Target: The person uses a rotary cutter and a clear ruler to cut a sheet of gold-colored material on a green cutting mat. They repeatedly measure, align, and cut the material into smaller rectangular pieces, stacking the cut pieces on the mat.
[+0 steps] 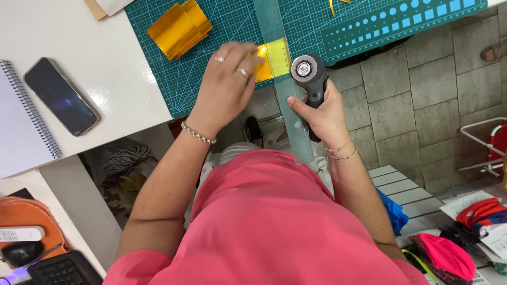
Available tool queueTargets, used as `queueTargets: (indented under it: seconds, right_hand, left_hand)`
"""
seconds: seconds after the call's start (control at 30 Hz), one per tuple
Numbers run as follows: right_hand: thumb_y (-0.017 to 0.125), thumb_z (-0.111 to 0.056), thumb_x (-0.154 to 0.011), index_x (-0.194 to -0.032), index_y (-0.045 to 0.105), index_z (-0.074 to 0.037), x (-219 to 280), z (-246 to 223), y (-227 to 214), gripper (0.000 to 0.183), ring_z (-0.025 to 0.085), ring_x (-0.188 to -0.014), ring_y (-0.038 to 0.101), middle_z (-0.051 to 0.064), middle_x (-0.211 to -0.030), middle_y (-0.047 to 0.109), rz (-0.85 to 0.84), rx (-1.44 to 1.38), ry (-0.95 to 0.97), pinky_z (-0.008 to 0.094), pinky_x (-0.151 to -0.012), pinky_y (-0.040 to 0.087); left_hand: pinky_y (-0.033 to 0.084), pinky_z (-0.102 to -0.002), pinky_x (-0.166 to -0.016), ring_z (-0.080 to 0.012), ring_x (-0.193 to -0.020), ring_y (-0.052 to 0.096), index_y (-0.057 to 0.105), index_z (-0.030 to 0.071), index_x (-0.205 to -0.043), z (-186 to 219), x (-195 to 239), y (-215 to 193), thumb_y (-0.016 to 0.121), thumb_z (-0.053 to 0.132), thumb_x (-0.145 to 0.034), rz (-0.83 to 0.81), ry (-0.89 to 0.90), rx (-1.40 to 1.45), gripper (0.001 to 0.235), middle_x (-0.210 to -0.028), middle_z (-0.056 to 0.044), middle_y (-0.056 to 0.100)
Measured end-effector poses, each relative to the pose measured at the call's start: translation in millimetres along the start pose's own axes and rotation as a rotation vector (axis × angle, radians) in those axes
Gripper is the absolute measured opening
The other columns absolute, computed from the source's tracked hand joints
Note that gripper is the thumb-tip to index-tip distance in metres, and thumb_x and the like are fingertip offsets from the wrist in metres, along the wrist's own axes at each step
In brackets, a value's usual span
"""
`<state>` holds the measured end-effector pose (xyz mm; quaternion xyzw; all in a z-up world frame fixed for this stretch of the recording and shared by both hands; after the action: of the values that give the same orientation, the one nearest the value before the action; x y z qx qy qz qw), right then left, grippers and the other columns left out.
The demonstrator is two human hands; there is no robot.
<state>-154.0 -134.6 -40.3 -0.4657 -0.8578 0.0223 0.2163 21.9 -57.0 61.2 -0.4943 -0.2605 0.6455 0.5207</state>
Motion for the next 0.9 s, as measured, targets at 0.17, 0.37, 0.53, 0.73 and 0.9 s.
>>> queueTargets:
  seconds: [0.17, 0.37, 0.53, 0.73, 0.9]
  right_hand:
    - [0.085, -0.018, -0.081, -0.101, 0.056, -0.013, -0.7, 4.5, 1.1, 0.036, 0.007, -0.076, 0.056, -0.003, -0.085, 0.061, 0.007, 0.026, 0.021, 0.024, -0.07, 0.05]
    - [0.085, -0.019, -0.081, -0.101, 0.057, -0.013, -0.6, 4.5, 0.1, 0.035, 0.008, -0.079, 0.058, -0.002, -0.088, 0.061, 0.019, 0.059, -0.024, 0.025, -0.073, 0.05]
    - [0.085, -0.021, -0.081, -0.097, 0.057, -0.014, -1.4, 9.5, -0.5, 0.033, 0.008, -0.079, 0.058, -0.002, -0.087, 0.062, 0.04, 0.043, -0.026, 0.025, -0.074, 0.05]
    - [0.085, -0.017, -0.081, -0.102, 0.058, -0.012, -2.3, 9.2, 1.7, 0.034, 0.007, -0.079, 0.059, -0.002, -0.086, 0.064, 0.026, -0.034, -0.084, 0.024, -0.074, 0.052]
    - [0.083, -0.014, -0.083, -0.101, 0.057, -0.012, -2.7, 12.5, 2.3, 0.032, 0.008, -0.079, 0.059, -0.001, -0.083, 0.061, 0.037, -0.065, -0.184, 0.026, -0.077, 0.053]
  left_hand:
    - [0.053, -0.048, -0.091, -0.039, -0.103, 0.06, 0.064, -0.006, -0.106, 6.7, 18.0, -0.1, 0.062, -0.004, -0.098, 0.115, 0.03, 0.029, 0.009, -0.109, -0.019, 0.059]
    - [0.046, -0.045, -0.088, -0.034, -0.099, 0.056, 0.058, 0.002, -0.113, -12.5, 6.4, 3.1, 0.059, 0.01, -0.101, 0.065, -0.159, 0.156, 0.015, -0.103, -0.013, 0.062]
    - [0.048, -0.046, -0.077, -0.0333, -0.088, 0.062, 0.059, -0.001, -0.121, -32.0, -18.2, 12.7, 0.054, 0.021, -0.104, 0.042, -0.267, 0.129, 0.028, -0.098, -0.013, 0.067]
    - [0.048, -0.046, -0.075, -0.0334, -0.084, 0.062, 0.066, 0.006, -0.095, -69.9, -34.5, 62.2, 0.082, 0.016, -0.077, -0.192, -0.431, 0.024, 0.026, -0.09, -0.011, 0.068]
    - [0.057, -0.037, -0.065, -0.0209, -0.074, 0.07, 0.072, 0.012, -0.074, -77.2, -37.0, 64.5, 0.086, 0.018, -0.081, -0.363, -0.557, 0.135, 0.017, -0.076, -0.003, 0.073]
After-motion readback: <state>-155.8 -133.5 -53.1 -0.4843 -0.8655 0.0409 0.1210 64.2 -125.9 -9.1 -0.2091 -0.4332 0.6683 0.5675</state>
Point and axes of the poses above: each hand's wrist, its own x-axis away from the middle knuckle, its own y-axis out of the palm, z = x × y, the point moved 9 cm from there along -x, towards the middle knuckle
